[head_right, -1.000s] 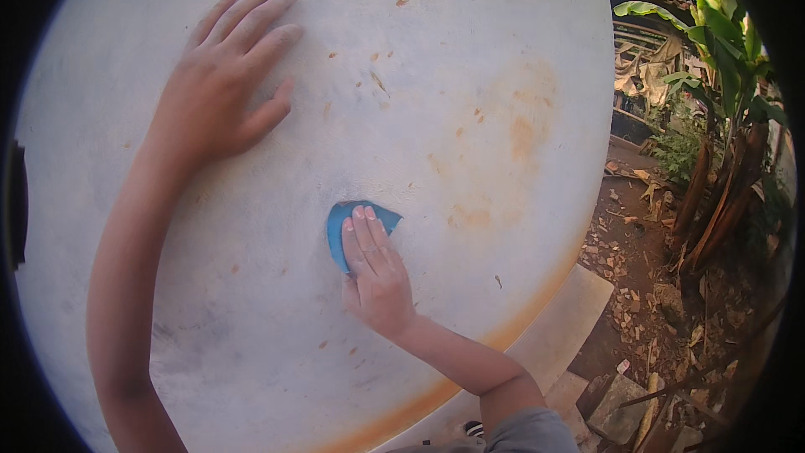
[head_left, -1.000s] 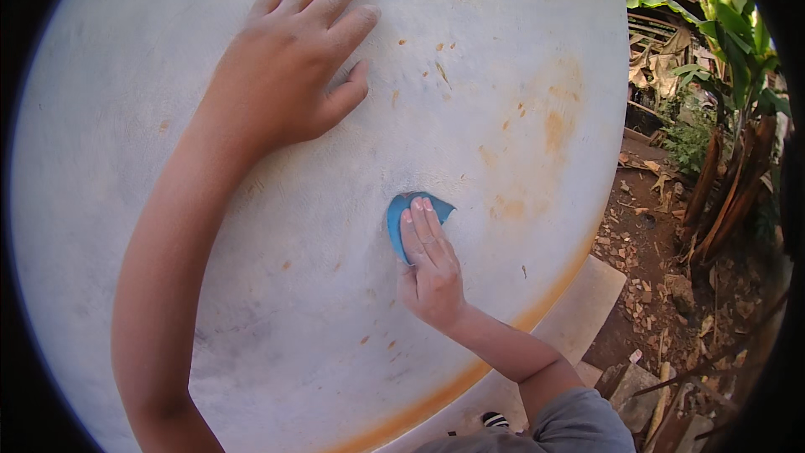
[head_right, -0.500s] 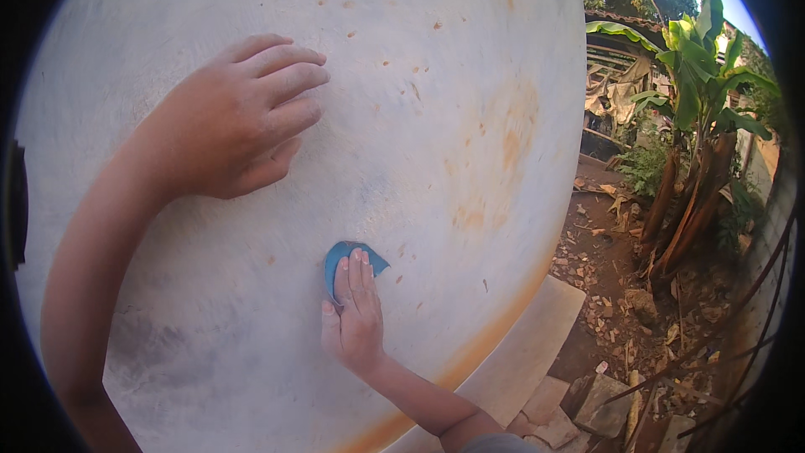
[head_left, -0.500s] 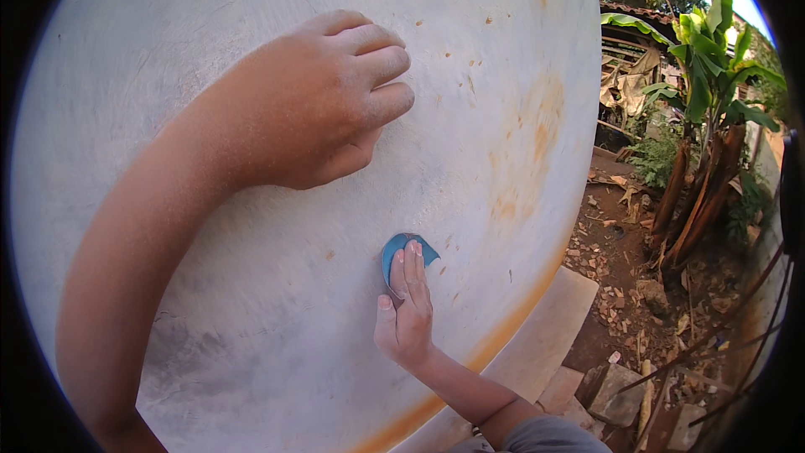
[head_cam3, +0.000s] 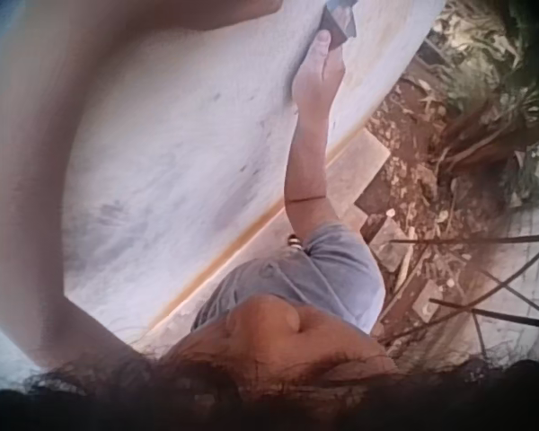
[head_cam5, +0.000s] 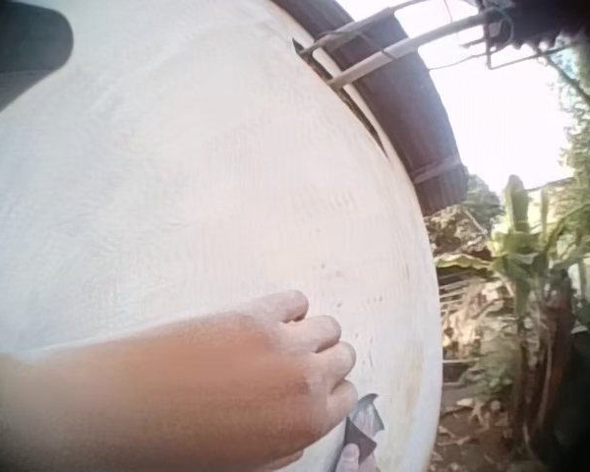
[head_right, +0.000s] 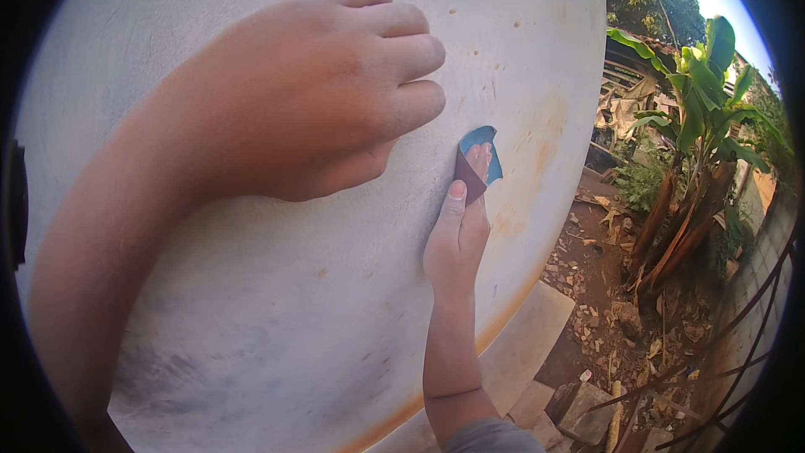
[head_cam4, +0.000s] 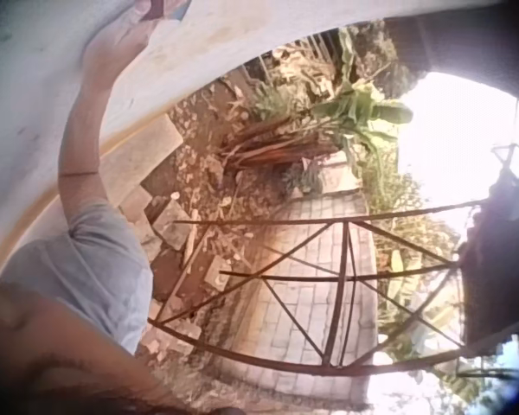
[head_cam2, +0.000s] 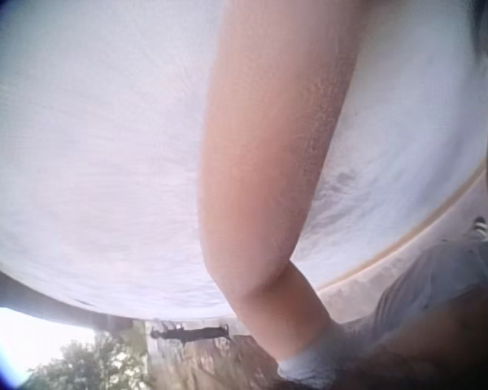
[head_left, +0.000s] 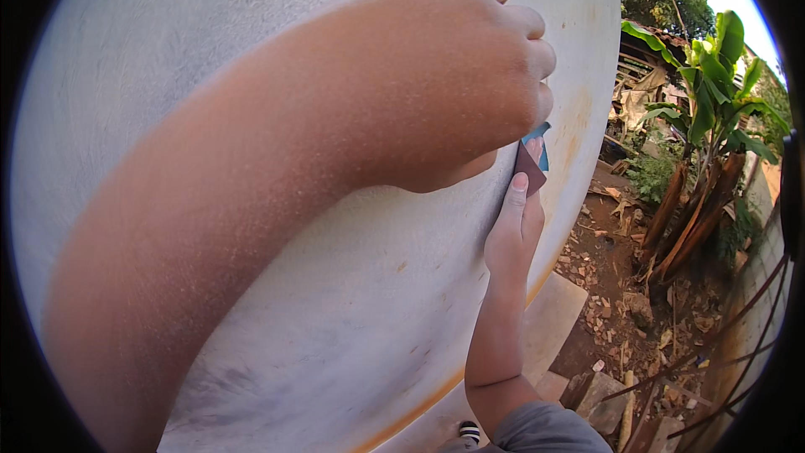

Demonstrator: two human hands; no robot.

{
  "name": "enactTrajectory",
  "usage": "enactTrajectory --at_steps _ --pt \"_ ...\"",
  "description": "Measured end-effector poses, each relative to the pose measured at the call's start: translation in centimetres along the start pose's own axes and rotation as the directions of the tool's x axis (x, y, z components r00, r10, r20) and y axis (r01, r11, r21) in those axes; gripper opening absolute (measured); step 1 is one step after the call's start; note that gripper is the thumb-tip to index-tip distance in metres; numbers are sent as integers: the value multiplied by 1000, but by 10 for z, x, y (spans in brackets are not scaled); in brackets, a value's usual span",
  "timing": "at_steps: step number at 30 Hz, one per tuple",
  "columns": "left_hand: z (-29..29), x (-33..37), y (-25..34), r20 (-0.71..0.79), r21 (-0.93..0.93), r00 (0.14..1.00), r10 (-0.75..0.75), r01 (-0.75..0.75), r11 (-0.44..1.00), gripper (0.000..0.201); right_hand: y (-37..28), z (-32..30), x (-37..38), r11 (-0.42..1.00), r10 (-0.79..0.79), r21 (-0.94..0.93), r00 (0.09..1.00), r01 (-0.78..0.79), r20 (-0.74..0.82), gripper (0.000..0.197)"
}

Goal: The person sands the surface of a large white cylindrical tank using a piece of sandpaper by hand, moving the paper across different areas of the exterior.

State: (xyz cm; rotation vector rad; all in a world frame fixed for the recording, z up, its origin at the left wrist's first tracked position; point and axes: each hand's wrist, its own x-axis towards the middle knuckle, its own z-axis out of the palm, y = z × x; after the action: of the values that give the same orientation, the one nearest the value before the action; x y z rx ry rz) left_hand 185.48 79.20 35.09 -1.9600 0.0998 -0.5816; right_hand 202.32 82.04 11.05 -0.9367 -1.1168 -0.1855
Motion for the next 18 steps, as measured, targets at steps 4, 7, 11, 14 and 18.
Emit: enactTrajectory --at_steps 4,7,11,14,18 --pt "5 -5 1 31 55 1000 -2 0 998 5 -26 13 -56 1000 13 9 1000 -13 21 57" --pt "6 -9 5 46 86 999 -4 0 996 5 -35 18 -102 997 -69 39 992 65 109 58" --pt "7 -10 5 45 76 999 -23 20 997 5 -2 8 -65 999 -18 -31 999 19 35 58" --pt "8 -9 5 33 81 999 -36 33 996 6 14 -5 -1 996 85 -35 996 -85 4 57" --pt "7 -10 4 30 82 998 -48 45 996 6 2 -10 19 986 168 -21 985 -168 29 54"
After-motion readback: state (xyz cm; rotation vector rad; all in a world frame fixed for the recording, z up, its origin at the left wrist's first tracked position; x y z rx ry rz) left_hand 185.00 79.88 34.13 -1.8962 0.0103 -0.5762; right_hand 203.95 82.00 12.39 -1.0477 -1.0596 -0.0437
